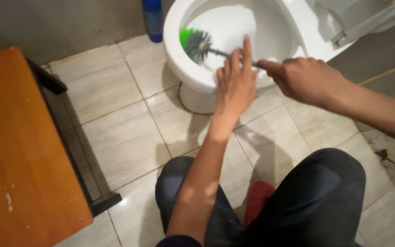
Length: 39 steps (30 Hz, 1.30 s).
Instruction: The person scrubs the inside of a toilet bowl using a green and gray toilet brush. They repeatedly move the brush around the bowl's interior surfaces, including the rim and sides, while squatting or sitting on a low stool.
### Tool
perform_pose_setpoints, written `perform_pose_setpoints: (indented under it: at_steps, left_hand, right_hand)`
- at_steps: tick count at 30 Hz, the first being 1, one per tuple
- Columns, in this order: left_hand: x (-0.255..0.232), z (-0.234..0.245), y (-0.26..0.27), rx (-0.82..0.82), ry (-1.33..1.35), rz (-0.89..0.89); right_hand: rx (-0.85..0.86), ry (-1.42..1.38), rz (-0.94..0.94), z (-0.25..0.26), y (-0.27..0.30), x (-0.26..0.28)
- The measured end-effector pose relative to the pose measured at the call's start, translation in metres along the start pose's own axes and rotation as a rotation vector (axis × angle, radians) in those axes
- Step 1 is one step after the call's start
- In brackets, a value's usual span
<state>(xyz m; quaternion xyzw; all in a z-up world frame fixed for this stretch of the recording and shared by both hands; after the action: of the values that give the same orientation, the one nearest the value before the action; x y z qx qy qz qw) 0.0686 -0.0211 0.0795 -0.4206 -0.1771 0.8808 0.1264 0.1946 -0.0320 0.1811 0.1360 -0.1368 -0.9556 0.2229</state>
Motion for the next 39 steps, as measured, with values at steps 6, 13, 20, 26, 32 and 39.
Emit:
perform_pose_setpoints:
  at_steps: [6, 13, 20, 26, 32, 39]
  left_hand:
    - [0.067, 0.058, -0.004, -0.229, -0.058, 0.330]
    - [0.110, 0.065, 0.004, -0.306, -0.012, 0.508]
    - [0.120, 0.025, -0.013, -0.335, -0.077, 0.575]
    - [0.115, 0.033, -0.010, -0.289, -0.120, 0.581]
    - [0.117, 0.051, -0.030, -0.155, -0.004, 0.652]
    - [0.146, 0.052, -0.044, 0.213, -0.189, 1.011]
  right_hand:
    - [0.117, -0.185, -0.146, 0.002, -0.025, -0.010]
    - [0.324, -0.032, -0.118, 0.020, 0.003, -0.020]
    - [0.060, -0.304, -0.007, -0.016, -0.048, -0.037]
    - [0.390, -0.518, -0.024, -0.021, -0.003, -0.074]
    - [0.132, -0.800, 0.018, 0.045, -0.035, -0.078]
    - [0.491, -0.675, -0.028, 0.024, 0.001, -0.113]
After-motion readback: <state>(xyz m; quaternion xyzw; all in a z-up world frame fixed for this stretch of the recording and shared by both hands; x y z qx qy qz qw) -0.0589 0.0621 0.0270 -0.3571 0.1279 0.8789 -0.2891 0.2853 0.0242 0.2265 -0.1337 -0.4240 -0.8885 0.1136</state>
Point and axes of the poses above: each hand's wrist, its own y-axis away from the middle knuckle, its own z-axis out of the back of the hand, x = y × z, the point moved 4 cm from there along -y, towards the middle knuckle, and after that the axes turned 2 degrees about z, right-handed, at the moved point
